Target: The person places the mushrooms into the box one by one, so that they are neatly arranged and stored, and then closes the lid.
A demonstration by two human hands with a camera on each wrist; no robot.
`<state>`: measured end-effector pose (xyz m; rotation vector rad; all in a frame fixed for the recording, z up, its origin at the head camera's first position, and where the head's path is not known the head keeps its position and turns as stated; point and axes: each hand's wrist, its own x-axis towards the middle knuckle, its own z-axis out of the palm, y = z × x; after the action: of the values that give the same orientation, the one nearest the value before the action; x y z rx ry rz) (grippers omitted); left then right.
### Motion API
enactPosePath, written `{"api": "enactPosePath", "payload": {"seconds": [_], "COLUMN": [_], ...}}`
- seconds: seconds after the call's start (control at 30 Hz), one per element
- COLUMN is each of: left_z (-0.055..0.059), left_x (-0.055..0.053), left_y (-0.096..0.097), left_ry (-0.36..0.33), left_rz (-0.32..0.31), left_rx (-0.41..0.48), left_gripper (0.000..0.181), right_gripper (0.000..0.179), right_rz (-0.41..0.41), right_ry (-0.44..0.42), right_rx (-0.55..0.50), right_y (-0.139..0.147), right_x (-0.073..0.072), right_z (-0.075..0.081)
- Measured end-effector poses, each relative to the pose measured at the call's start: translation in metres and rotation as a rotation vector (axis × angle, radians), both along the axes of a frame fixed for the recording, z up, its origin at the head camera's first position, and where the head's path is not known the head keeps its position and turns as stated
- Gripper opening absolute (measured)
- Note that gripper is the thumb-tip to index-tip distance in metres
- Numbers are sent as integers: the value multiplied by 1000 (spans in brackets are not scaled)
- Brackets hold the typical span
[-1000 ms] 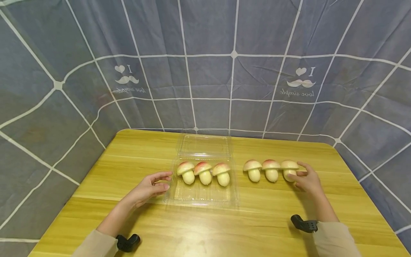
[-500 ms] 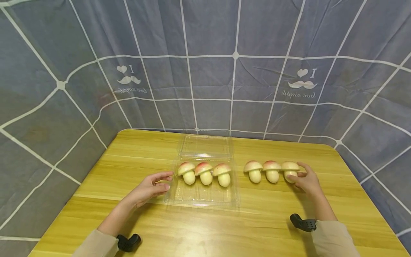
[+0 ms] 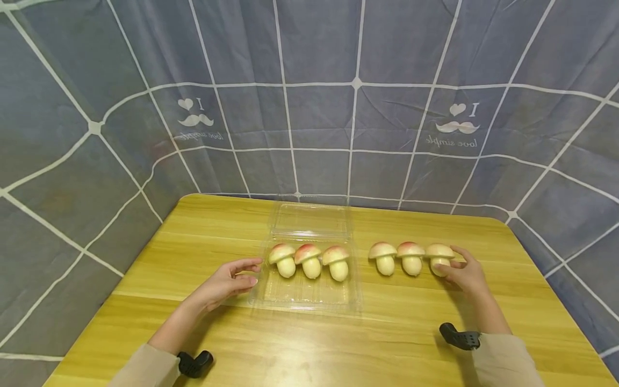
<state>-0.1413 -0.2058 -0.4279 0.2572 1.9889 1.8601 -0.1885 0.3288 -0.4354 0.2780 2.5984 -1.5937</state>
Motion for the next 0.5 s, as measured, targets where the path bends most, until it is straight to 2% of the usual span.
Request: {"api": "enactPosePath", "payload": {"seconds": [0.13,0.17,0.33,0.5], "left_z": [-1,-1,0,-1], "left_x": [-1,-1,-2,-1], "left_y": [1,2,2,1], "left_ry": [1,-2,-2,3], "left_rz": [-9,-7,-8,-11], "left_rx": [8,10,15,6], "left_gripper": [60,60,60,60], "right_gripper": [81,81,81,82], "right_rz": [-21,-47,-50,-7], "right_ry": [5,12,15,-1], "right_rx": [-36,-64,-73,-56], "right_y": [4,4,7,8], "right_x": [2,2,4,9], "right_z": [-2,-3,-2,3]}}
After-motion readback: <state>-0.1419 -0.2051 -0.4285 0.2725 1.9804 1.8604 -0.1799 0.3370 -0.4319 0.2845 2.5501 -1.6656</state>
